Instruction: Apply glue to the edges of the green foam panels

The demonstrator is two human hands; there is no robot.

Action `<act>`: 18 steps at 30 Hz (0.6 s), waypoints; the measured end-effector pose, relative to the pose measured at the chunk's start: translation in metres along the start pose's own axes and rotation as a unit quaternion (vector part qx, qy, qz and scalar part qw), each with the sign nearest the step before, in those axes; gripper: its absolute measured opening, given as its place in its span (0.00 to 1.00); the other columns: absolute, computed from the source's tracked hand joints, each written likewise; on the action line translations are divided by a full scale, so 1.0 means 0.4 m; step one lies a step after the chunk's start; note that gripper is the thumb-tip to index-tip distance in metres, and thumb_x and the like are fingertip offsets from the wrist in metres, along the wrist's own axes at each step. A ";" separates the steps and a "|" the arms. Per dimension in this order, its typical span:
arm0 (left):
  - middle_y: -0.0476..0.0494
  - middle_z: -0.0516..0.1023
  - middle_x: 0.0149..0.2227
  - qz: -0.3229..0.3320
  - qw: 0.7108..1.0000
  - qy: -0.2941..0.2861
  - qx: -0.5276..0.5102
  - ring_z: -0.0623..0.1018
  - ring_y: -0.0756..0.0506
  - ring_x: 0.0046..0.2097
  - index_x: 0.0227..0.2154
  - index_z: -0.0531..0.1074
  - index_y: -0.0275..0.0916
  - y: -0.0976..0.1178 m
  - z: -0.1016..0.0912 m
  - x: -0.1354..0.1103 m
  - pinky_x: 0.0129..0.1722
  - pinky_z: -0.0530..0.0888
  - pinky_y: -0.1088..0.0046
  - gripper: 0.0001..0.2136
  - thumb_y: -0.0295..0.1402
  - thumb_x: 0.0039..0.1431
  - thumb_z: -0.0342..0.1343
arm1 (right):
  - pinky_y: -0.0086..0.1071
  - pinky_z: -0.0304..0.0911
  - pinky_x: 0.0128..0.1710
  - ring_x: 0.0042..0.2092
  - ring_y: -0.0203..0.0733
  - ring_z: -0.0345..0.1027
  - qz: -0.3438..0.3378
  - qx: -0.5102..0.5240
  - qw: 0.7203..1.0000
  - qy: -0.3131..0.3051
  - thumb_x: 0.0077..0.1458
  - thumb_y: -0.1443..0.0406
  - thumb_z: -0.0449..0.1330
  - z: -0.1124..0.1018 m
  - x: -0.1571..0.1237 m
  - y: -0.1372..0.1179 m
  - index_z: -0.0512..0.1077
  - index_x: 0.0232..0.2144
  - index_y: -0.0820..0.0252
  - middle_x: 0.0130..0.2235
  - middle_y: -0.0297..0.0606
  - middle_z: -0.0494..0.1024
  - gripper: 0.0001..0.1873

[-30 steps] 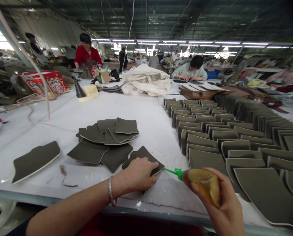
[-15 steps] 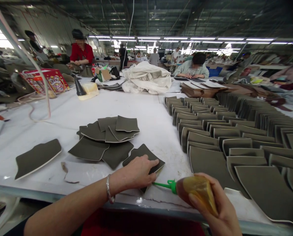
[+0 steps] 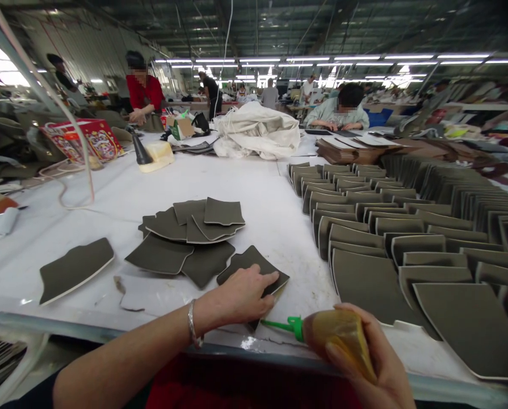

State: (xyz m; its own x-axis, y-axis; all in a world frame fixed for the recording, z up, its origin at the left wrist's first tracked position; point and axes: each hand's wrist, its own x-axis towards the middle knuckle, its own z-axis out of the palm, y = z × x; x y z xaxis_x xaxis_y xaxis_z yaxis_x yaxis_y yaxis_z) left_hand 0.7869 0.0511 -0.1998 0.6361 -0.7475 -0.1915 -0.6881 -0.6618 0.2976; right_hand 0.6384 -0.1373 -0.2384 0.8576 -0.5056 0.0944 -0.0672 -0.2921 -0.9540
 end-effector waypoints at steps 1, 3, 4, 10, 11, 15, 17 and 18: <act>0.38 0.72 0.41 -0.001 1.000 -0.001 0.000 0.78 0.37 0.39 0.62 0.60 0.47 0.000 0.000 0.000 0.40 0.73 0.62 0.25 0.36 0.61 0.46 | 0.31 0.60 0.46 0.46 0.46 0.67 0.002 0.011 1.000 -0.008 0.49 0.48 0.63 0.003 -0.005 -0.001 0.67 0.47 0.52 0.45 0.34 0.72 0.27; 0.38 0.72 0.41 -0.004 1.000 -0.005 -0.001 0.78 0.37 0.39 0.62 0.60 0.47 0.000 0.000 0.001 0.40 0.73 0.62 0.25 0.36 0.61 0.46 | 0.32 0.59 0.46 0.45 0.46 0.67 0.016 0.022 1.000 -0.010 0.49 0.48 0.63 0.007 -0.014 -0.002 0.66 0.48 0.52 0.46 0.33 0.72 0.27; 0.38 0.72 0.41 -0.006 1.000 -0.006 -0.001 0.78 0.37 0.39 0.62 0.60 0.47 0.001 0.001 0.001 0.40 0.73 0.62 0.25 0.36 0.61 0.46 | 0.32 0.58 0.46 0.45 0.46 0.67 0.025 0.020 0.999 -0.005 0.50 0.48 0.64 0.008 -0.018 -0.002 0.66 0.48 0.51 0.45 0.33 0.72 0.27; 0.38 0.71 0.42 -0.004 1.000 -0.005 0.003 0.78 0.38 0.39 0.63 0.59 0.47 -0.001 0.004 -0.001 0.41 0.73 0.62 0.26 0.36 0.61 0.45 | 0.32 0.58 0.47 0.46 0.47 0.67 0.007 0.022 1.000 -0.010 0.48 0.48 0.64 0.010 -0.021 0.009 0.67 0.46 0.52 0.46 0.33 0.72 0.26; 0.38 0.71 0.42 -0.003 1.000 -0.004 0.003 0.78 0.38 0.39 0.63 0.59 0.47 -0.001 0.004 -0.002 0.41 0.73 0.62 0.26 0.36 0.61 0.45 | 0.33 0.59 0.47 0.46 0.47 0.67 0.008 0.016 1.000 -0.003 0.48 0.48 0.64 0.009 -0.019 0.009 0.67 0.47 0.52 0.46 0.34 0.72 0.27; 0.39 0.71 0.41 -0.007 1.000 -0.001 -0.004 0.78 0.38 0.39 0.62 0.60 0.48 0.000 0.003 -0.003 0.40 0.73 0.62 0.25 0.37 0.61 0.45 | 0.35 0.59 0.48 0.46 0.49 0.66 0.010 -0.014 0.999 0.040 0.48 0.48 0.64 0.011 -0.016 0.004 0.66 0.47 0.52 0.46 0.35 0.71 0.27; 0.39 0.71 0.41 -0.009 1.000 -0.003 -0.006 0.78 0.38 0.39 0.63 0.60 0.48 0.000 0.002 -0.003 0.40 0.73 0.62 0.25 0.37 0.61 0.45 | 0.35 0.59 0.47 0.46 0.49 0.66 -0.007 -0.005 1.000 0.025 0.49 0.49 0.64 0.017 -0.022 0.000 0.66 0.47 0.52 0.46 0.35 0.71 0.26; 0.39 0.71 0.41 -0.009 1.000 -0.004 -0.006 0.78 0.38 0.39 0.63 0.60 0.48 0.000 0.002 -0.002 0.40 0.73 0.62 0.25 0.36 0.61 0.45 | 0.35 0.60 0.47 0.46 0.49 0.66 -0.013 0.003 1.000 0.010 0.49 0.49 0.63 0.019 -0.026 -0.002 0.66 0.47 0.52 0.46 0.35 0.71 0.26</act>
State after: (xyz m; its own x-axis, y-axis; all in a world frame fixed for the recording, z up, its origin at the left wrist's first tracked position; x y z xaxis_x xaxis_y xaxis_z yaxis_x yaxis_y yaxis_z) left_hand 0.7859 0.0517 -0.2002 0.6448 -0.7364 -0.2048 -0.6726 -0.6740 0.3056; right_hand 0.6336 -0.1257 -0.2410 0.8486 -0.5141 0.1249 -0.0416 -0.3003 -0.9529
